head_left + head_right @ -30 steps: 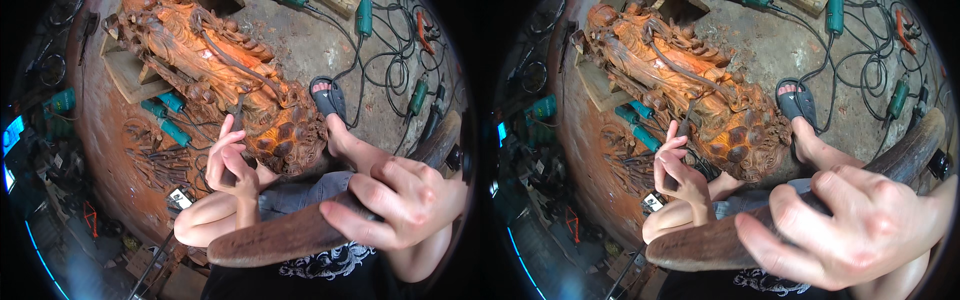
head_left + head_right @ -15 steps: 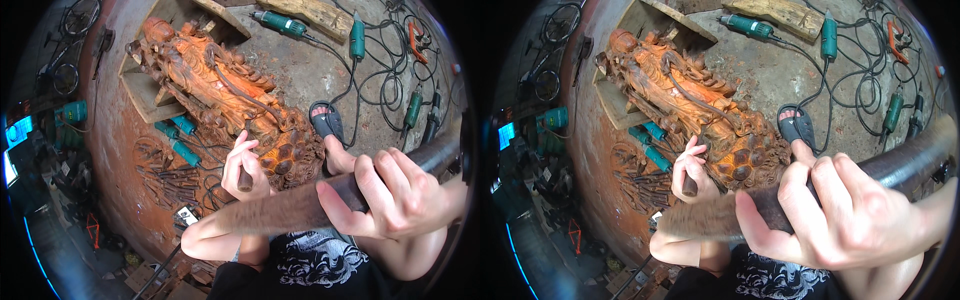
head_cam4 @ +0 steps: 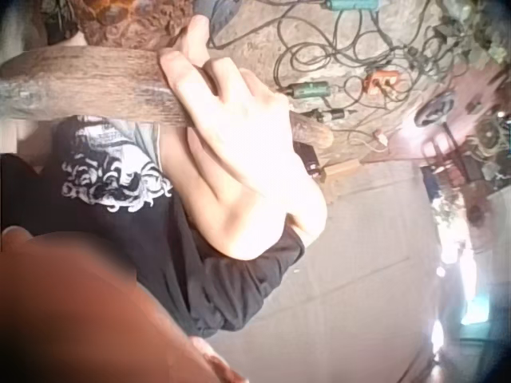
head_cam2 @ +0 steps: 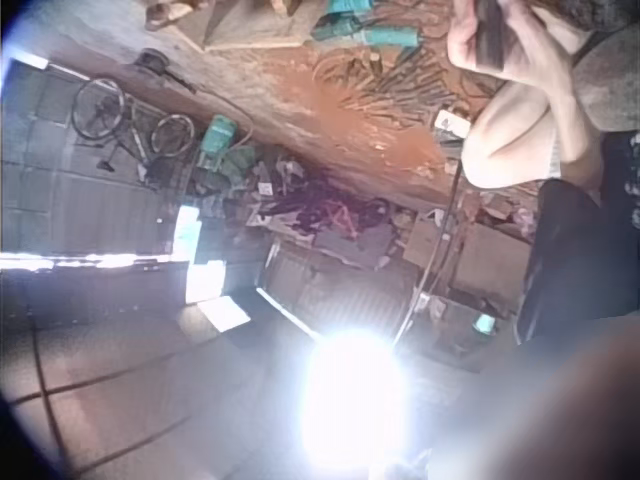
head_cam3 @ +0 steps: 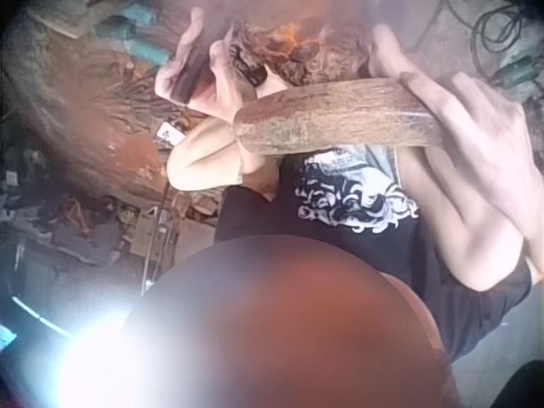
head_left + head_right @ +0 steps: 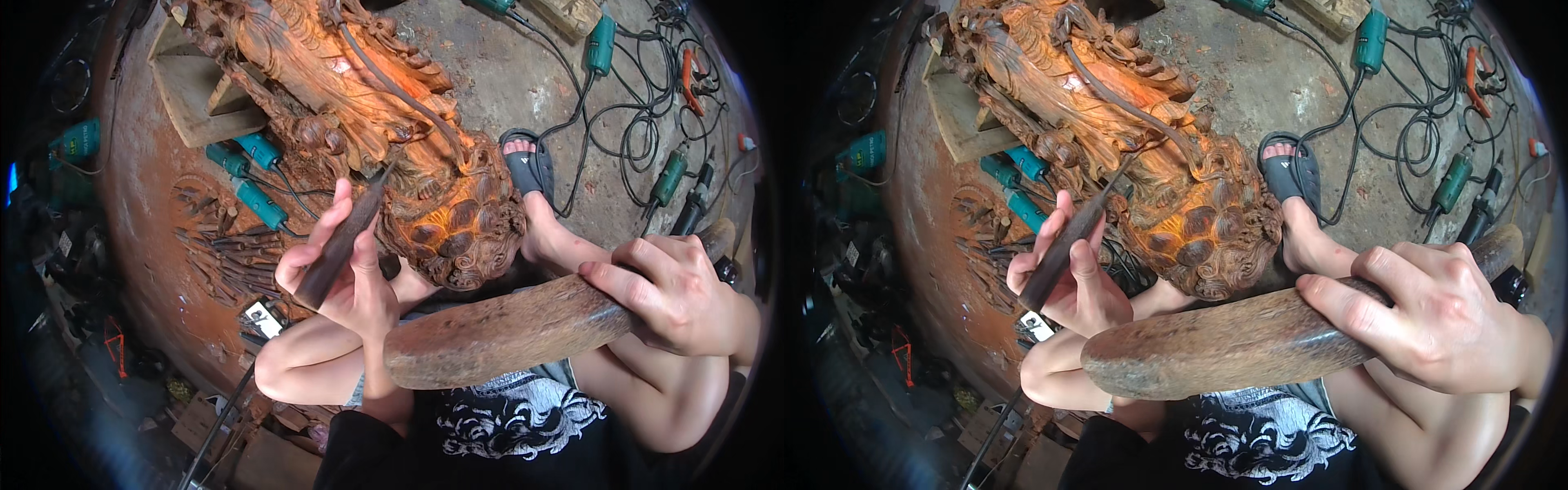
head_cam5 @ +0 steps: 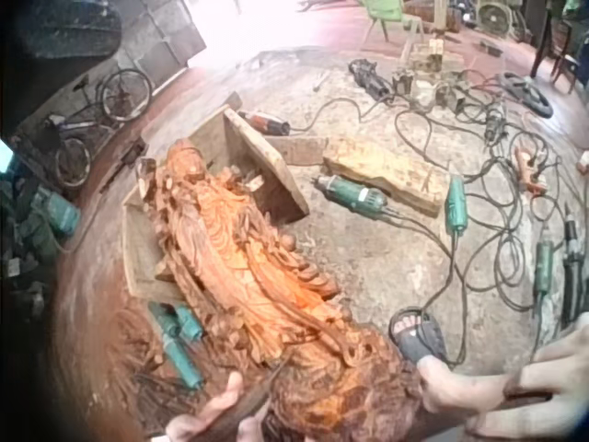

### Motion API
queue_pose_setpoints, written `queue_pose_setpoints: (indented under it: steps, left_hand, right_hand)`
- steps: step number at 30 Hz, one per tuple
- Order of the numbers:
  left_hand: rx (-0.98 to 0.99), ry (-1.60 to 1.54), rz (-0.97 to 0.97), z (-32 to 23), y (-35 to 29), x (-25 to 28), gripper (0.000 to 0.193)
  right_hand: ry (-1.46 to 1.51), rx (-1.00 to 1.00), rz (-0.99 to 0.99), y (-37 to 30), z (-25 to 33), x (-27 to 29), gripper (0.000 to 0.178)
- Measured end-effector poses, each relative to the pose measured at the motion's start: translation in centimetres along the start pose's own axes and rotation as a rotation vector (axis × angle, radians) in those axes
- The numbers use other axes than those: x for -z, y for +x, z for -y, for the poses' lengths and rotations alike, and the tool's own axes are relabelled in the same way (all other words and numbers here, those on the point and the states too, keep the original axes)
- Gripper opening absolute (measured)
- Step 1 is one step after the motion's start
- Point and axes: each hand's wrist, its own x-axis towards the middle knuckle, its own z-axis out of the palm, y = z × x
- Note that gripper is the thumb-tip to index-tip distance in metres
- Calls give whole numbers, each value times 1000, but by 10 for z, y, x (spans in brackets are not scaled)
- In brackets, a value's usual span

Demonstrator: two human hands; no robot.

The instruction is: The person carves a large piece of wood using a chisel and mallet, then switches to a rotary tool to refine details. The person alternates between manual and power tools to shape the wood sculpture.

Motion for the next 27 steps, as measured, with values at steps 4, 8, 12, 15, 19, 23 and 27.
queue_pose_setpoints:
  steps: [4,8,12,15,19,23,27]
  left_hand:
    - [-131,72,176,9,1,21,36]
    - [-267,244,237,18,-2,27,37]
    - [-289,202,212,27,-1,23,37]
    - [-285,205,179,26,-1,22,37]
    - [-299,245,105,23,-5,12,39]
    - [-309,336,104,17,-9,11,40]
    - [-325,334,153,20,-7,6,40]
  right_hand:
    - [10,-31,44,8,-1,2,63]
    - [4,-67,36,11,3,-2,60]
    - [10,-109,55,11,11,0,57]
    - [40,-105,70,8,7,1,58]
    - [101,-48,88,-2,-15,-9,61]
    - [40,-20,37,-2,-12,-9,60]
    - [-118,101,-150,0,-18,-18,47]
